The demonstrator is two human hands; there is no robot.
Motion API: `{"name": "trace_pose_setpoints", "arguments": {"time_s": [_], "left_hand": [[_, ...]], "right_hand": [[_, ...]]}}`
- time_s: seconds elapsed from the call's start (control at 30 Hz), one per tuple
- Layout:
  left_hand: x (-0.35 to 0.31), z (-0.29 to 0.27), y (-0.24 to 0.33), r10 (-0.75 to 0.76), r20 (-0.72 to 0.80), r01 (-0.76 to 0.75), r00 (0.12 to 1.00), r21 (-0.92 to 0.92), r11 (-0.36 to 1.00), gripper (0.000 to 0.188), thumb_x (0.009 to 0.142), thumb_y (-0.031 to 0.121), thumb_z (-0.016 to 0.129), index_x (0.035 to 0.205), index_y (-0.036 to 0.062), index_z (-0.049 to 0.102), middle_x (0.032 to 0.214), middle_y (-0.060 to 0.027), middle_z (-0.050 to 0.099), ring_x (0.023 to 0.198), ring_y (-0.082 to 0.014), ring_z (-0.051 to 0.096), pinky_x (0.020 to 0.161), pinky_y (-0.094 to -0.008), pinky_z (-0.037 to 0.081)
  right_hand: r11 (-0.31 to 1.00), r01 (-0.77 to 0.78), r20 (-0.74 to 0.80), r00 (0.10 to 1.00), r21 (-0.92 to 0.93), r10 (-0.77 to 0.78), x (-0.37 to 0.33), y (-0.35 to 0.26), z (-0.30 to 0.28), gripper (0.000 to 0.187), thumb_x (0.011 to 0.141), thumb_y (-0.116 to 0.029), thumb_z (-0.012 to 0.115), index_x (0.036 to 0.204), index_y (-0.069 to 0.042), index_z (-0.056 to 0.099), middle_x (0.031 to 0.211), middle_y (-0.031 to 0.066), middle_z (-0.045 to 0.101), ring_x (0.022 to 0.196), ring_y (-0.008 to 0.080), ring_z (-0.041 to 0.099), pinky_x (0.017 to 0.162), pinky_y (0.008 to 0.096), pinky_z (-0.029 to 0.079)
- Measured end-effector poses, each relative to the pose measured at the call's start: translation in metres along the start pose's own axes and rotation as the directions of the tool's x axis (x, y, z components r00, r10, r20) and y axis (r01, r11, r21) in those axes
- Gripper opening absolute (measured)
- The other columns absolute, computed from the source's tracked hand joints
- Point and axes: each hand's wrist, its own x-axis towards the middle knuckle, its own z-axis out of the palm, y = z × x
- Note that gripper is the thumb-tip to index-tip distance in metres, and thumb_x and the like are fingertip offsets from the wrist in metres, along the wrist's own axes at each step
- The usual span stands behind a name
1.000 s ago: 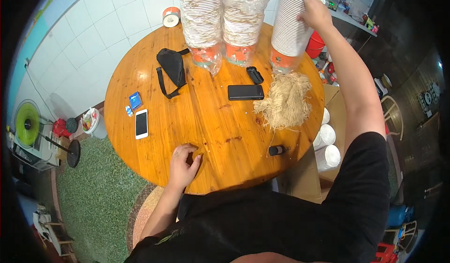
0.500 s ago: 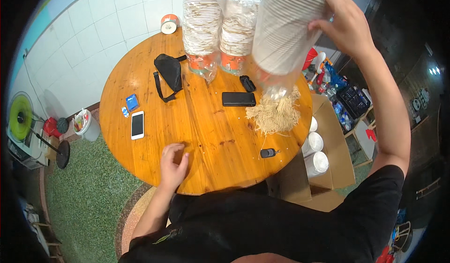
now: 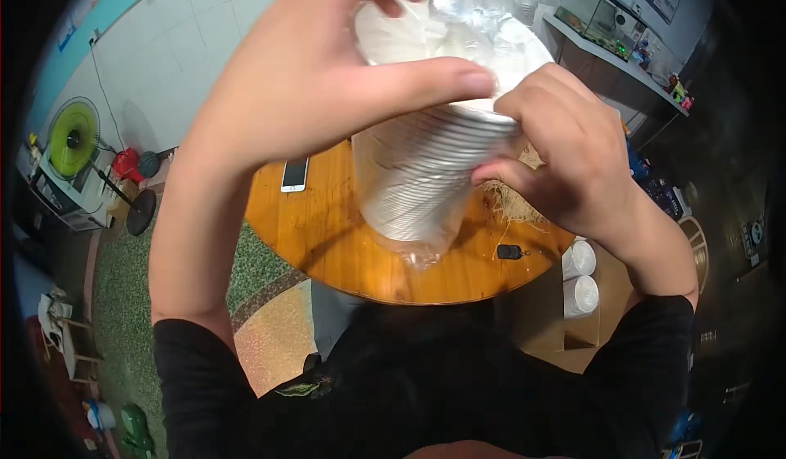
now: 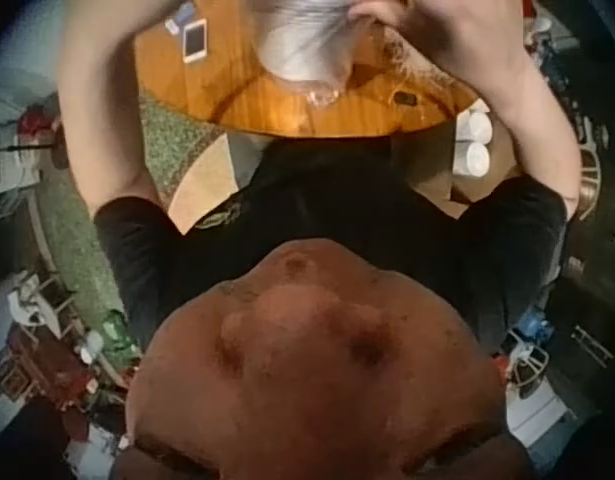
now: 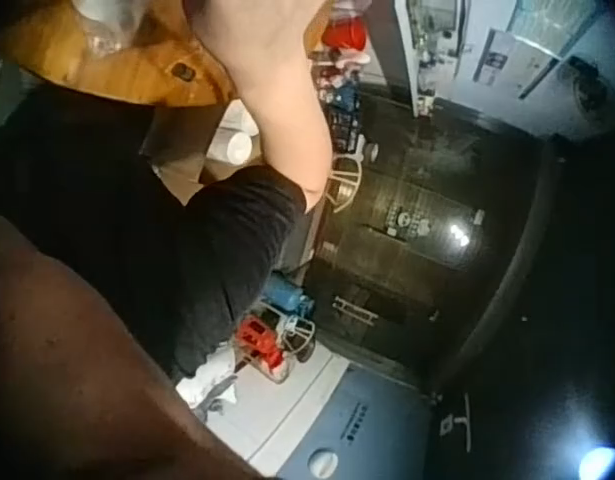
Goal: Unpacking stacks of paper bowls from a cardboard box and plastic sleeves, and preparing rubber bands on a table.
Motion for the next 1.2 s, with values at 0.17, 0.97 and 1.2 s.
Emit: {"name": "trace_pose_setpoints", "arguments": {"time_s": [0.17,0.97,1.2], "left_hand": [[0.066,-0.016,0.016,-0.509,0.473,0.518,0.719,0.123,0.847,0.065,0.093,0.039,0.08,0.133,-0.0106,0.069,0.108,-0.027,0.076,0.099,-0.0338,0.074,0.089,-0.0396,0.059],[0.04,0.009,-0.035,-0.392,0.283,0.479,0.876,-0.62,0.621,0.026,0.094,0.004,0.082,0.115,-0.0062,0.069,0.098,-0.0117,0.078,0.087,-0.0149,0.073,0.08,-0.0299,0.061],[0.046,0.0,-0.023,-0.517,0.185,0.55,0.835,-0.275,0.789,0.012,0.095,0.009,0.081,0.094,-0.0028,0.078,0.084,-0.0073,0.077,0.075,-0.0116,0.068,0.072,-0.0277,0.056]], "right_hand": [[1.0,-0.02,-0.026,0.999,-0.006,0.02,0.004,0.014,0.015,0.055,0.069,-0.03,0.093,0.105,-0.002,0.064,0.092,0.0119,0.064,0.088,0.0326,0.064,0.077,0.0417,0.053],[0.997,-0.065,-0.244,0.968,-0.042,0.053,0.077,0.053,-0.006,0.008,0.082,-0.002,0.078,0.089,0.0,0.075,0.081,0.012,0.072,0.07,0.0262,0.07,0.063,0.0347,0.055],[0.9,0.126,-0.232,0.943,-0.417,-0.239,0.087,0.079,-0.031,0.006,0.086,0.002,0.074,0.083,-0.002,0.073,0.081,0.0122,0.071,0.071,0.0248,0.069,0.061,0.0337,0.056]]}}
